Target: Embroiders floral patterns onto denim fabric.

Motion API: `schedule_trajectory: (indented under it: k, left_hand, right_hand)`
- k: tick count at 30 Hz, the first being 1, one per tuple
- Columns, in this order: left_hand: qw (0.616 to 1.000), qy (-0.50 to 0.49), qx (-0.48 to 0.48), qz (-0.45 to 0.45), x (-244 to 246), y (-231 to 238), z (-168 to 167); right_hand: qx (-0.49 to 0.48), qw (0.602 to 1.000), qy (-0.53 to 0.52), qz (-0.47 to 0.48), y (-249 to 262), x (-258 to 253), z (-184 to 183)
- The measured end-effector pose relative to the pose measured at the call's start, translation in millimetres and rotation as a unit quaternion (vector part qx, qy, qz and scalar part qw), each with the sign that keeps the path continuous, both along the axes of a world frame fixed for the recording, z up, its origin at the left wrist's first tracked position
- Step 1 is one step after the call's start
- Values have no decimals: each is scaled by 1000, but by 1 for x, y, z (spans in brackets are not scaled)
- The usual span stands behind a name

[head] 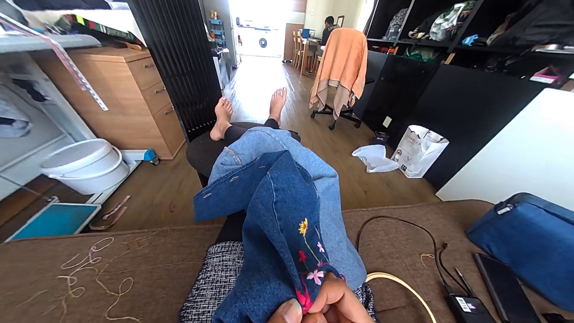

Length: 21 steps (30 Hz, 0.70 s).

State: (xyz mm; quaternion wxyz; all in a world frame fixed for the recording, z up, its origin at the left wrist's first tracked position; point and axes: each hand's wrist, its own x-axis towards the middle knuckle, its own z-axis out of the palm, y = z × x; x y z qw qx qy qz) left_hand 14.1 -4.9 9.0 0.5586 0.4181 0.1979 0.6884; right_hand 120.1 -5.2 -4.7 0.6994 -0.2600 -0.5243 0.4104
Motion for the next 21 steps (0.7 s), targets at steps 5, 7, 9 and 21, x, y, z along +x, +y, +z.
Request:
schedule_trajectory:
  k: [5, 7, 9, 21]
  left_hand:
    - [1000, -14, -8, -7, 0, -1, -1]
    - [1000, -20, -7, -12, 1, -1, 0]
    - [1000, -26, -5, -16, 2, -1, 1]
    - [995, -66, -37, -58, 4, -1, -1]
  right_hand:
    - [4, 1000, -26, -15, 0, 1, 0]
    - [5, 999, -24, -21, 0, 0, -1]
    - [7, 1000, -20, -23, -1, 0, -2]
    - [14, 999, 31, -18, 1, -5, -4]
